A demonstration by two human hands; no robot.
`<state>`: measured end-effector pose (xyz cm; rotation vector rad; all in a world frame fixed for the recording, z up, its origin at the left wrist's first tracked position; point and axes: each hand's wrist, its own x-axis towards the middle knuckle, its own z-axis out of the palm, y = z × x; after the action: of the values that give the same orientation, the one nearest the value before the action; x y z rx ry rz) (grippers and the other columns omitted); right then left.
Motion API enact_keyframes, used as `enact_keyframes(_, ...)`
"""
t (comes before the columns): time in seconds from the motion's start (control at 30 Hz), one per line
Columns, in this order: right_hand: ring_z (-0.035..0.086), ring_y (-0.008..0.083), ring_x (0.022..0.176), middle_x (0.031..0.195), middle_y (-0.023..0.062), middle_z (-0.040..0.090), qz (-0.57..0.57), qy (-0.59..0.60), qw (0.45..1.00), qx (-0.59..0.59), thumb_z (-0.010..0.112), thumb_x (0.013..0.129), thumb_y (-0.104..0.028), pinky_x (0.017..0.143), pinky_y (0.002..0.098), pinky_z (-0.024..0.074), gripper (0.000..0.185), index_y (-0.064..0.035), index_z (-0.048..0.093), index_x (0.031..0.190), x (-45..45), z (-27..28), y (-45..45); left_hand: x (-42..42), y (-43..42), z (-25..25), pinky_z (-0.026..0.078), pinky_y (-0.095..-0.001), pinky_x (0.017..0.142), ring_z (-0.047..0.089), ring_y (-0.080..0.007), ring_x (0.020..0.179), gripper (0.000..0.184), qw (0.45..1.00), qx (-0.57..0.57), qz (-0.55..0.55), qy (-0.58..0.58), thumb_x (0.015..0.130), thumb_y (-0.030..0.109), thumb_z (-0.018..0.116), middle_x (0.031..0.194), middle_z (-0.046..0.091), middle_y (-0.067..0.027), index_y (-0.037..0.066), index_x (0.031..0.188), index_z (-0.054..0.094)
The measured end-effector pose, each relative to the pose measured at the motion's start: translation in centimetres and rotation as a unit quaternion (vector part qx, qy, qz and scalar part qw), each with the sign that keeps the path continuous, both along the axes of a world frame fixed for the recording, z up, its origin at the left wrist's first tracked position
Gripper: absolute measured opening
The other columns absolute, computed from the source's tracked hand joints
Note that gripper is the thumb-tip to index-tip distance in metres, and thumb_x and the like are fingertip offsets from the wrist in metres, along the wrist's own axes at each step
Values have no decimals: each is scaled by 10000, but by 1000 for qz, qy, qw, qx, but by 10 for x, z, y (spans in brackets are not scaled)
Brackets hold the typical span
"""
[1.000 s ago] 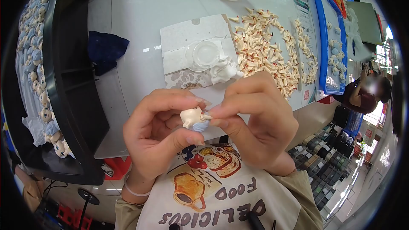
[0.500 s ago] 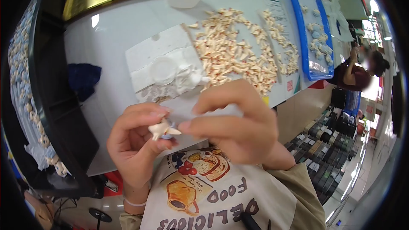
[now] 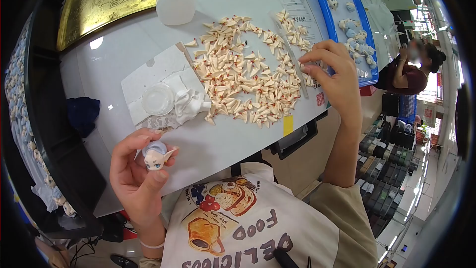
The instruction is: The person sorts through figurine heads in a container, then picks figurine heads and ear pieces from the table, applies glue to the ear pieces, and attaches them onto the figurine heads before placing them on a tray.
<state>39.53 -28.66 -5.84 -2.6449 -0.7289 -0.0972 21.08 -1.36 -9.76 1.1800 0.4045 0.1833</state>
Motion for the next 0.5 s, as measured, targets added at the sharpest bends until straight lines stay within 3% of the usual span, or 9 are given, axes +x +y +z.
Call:
enact_keyframes(0.07,500,220,839,826,48,566,-4,5,1000,-10,666,688,-46,733,308,409,95,-40,644,780,2,2,1,-3,3,-8,462,-226,722,562,-161,857,543,999,28,-3,-18,724,314,758,1092,521,-116,73,1142,509)
enact_keyframes(0.17,491,224,819,815,45,552,3,9,1000,-11,660,701,-49,721,317,406,90,-31,623,781,4,0,-1,-5,5,-15,477,-242,745,571,-181,877,535,997,-15,-13,-77,736,319,747,1094,517,-108,60,1138,507)
enact_keyframes(0.23,487,226,813,817,44,547,16,6,1000,-2,655,709,-47,715,320,404,89,-25,610,783,6,-2,-2,-4,4,-15,531,-327,717,611,-244,884,448,995,-36,-3,-95,752,228,741,1058,535,-153,24,1075,509)
enact_keyframes(0.5,484,247,837,854,62,543,67,-67,995,9,647,713,-46,752,328,390,90,-36,584,777,11,0,-7,0,0,-5,529,-319,706,610,-253,878,493,997,-35,-10,-69,747,243,744,1019,537,-144,-16,1091,503)
